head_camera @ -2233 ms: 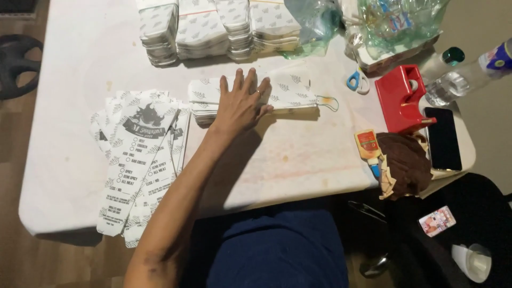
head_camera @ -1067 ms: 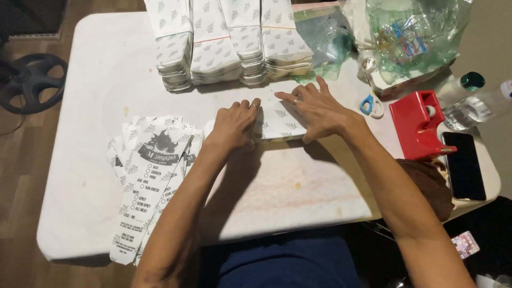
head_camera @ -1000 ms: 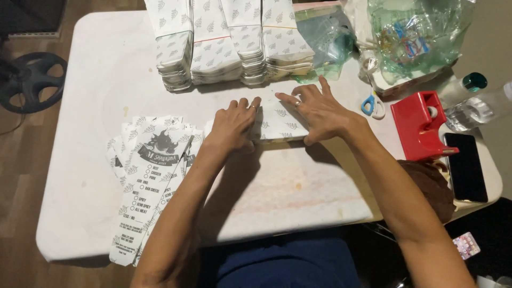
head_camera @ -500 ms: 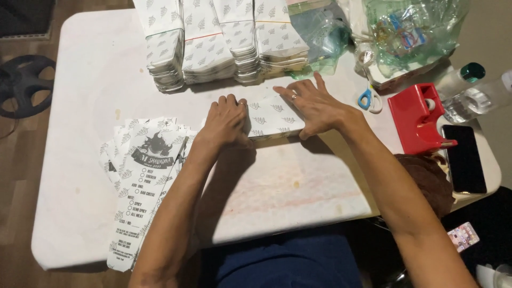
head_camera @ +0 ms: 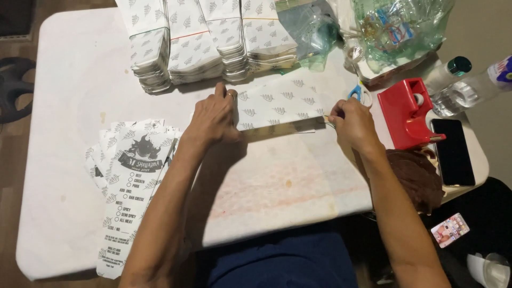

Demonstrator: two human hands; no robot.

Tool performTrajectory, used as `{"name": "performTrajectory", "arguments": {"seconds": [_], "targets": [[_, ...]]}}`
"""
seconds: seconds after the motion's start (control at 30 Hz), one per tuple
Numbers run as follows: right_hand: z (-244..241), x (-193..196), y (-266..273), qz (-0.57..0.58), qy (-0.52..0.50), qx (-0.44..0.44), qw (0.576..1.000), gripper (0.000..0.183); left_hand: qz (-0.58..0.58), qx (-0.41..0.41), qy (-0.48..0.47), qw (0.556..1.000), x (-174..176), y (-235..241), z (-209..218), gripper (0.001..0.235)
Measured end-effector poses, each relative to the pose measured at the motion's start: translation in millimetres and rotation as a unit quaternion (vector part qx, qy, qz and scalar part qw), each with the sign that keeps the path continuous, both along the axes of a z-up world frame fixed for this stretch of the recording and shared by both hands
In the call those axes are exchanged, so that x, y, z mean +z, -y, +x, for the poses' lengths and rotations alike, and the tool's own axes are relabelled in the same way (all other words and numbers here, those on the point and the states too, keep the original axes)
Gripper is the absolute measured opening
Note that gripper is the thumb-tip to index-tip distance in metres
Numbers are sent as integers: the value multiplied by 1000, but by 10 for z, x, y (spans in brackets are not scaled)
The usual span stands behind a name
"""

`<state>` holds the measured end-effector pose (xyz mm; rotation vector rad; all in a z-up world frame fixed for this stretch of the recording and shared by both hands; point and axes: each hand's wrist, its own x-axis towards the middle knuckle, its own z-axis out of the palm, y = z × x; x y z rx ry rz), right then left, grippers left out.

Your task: Folding and gluing paper sandwich wraps to create sleeves

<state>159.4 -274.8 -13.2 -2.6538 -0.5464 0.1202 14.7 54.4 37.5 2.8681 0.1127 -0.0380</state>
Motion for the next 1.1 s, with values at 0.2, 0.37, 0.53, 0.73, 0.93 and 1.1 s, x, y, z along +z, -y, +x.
{"name": "performTrajectory", "arguments": {"seconds": [0.2,0.37,0.53,0.73,0.93,1.1], "targets": [[-84,276,70,72,20,-76,994,7,23,9,1,1000,-174,-83,86,88],[88,174,219,247,-15,-164,955,5,129,-11,-25,991,201,38,-60,102],[-68,340,342,132,67,-149,978,13,82,-105,50,990,161,55,-159,89],[125,321,619,113,139,-91,980,12,91,-113,153,977,-149,110,-230,20],[351,23,696,7,170,-87,982,14,127,-111,253,953,-252,169,-309,11],[40,568,846,49,185,-86,978,13,98,-108,320,936,-16,509,-767,12]]}}
